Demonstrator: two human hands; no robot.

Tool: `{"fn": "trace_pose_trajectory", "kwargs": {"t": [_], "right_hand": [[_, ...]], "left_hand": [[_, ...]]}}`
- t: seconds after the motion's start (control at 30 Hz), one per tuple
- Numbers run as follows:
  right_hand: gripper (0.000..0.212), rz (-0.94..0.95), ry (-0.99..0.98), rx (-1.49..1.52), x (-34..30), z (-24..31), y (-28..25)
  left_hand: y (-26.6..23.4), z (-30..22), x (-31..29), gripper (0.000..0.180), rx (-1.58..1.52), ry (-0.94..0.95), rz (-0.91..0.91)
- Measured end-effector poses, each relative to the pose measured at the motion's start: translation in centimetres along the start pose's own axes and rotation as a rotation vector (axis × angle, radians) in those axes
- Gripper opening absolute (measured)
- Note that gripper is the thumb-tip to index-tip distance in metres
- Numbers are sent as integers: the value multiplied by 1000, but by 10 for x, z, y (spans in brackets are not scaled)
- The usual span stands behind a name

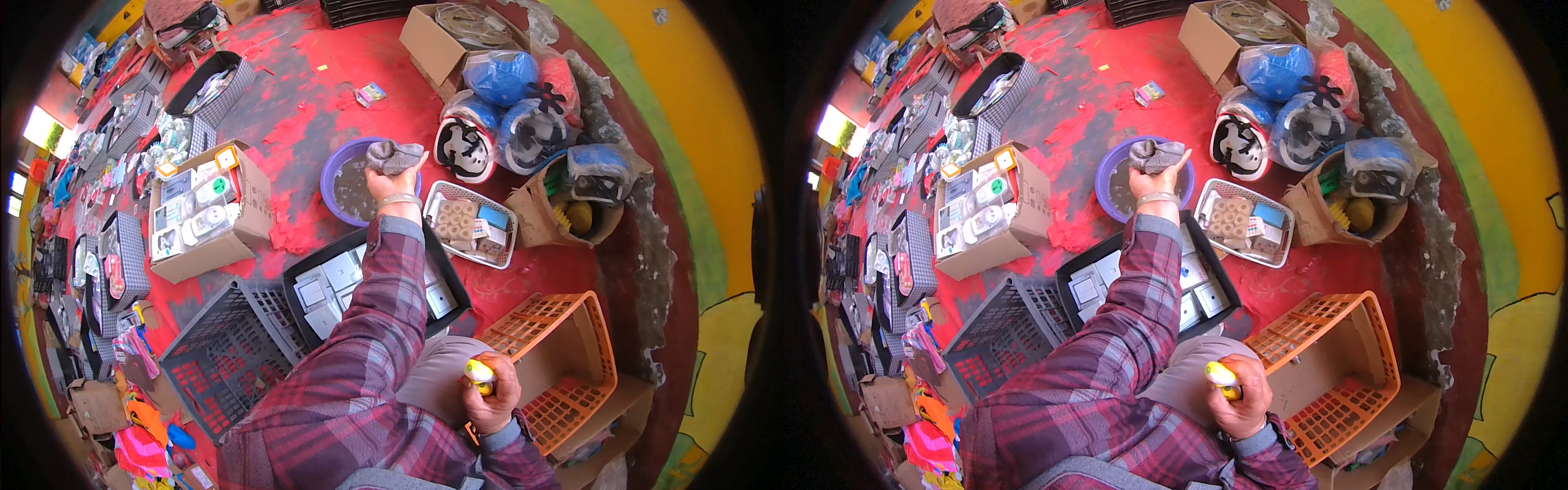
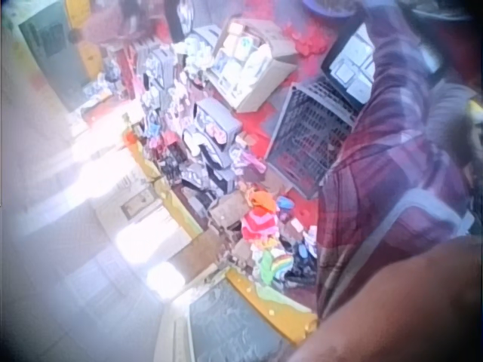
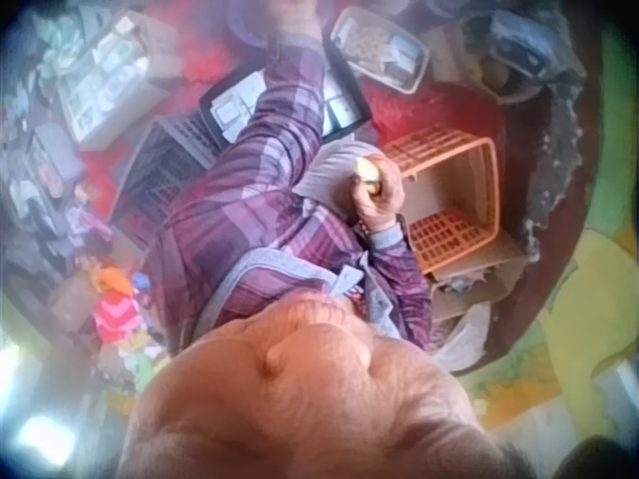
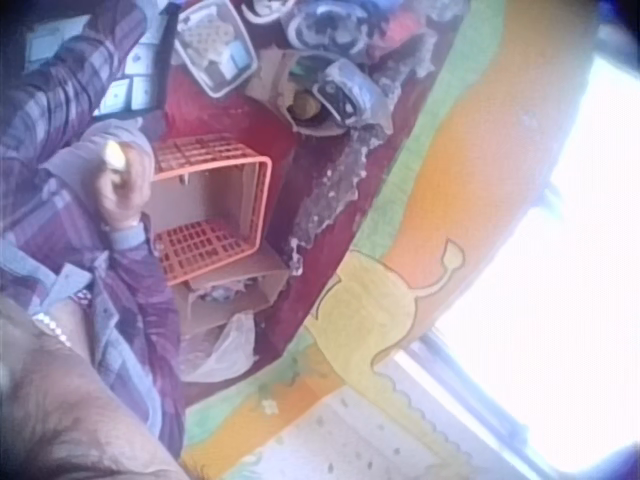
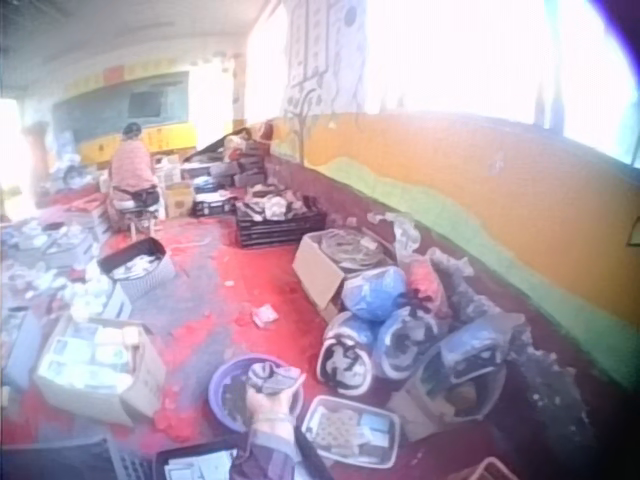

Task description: The person wipes plastic doll accessories with a cloth by hand, dipping the cloth into a bowl of water and then rubbing the surfaces of the items one at a time.

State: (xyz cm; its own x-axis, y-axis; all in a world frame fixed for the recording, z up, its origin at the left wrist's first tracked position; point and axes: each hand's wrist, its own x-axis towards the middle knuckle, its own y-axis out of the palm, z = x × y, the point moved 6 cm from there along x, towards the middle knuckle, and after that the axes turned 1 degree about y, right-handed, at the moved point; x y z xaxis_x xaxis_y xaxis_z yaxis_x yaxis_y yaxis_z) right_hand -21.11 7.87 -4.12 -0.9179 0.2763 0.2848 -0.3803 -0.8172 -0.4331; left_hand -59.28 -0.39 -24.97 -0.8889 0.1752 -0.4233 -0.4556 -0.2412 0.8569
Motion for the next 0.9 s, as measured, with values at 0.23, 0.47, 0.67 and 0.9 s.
{"fn": "trace_pose_trajectory", "kwargs": {"t": [0.23, 0.47, 0.67, 0.9], "right_hand": [[37, -11, 47, 28, -4, -3, -2], [37, -26, 67, 34, -5, -2, -3], [37, -10, 59, 33, -5, -2, -4], [37, -8, 19, 0, -1, 3, -2]], "left_hand": [[2, -12, 6, 17, -16, 202, 46], [20, -19, -9, 27, 86, 88, 139], [44, -19, -29, 16, 55, 21, 353], [40, -33, 2, 15, 237, -117, 133]]}}
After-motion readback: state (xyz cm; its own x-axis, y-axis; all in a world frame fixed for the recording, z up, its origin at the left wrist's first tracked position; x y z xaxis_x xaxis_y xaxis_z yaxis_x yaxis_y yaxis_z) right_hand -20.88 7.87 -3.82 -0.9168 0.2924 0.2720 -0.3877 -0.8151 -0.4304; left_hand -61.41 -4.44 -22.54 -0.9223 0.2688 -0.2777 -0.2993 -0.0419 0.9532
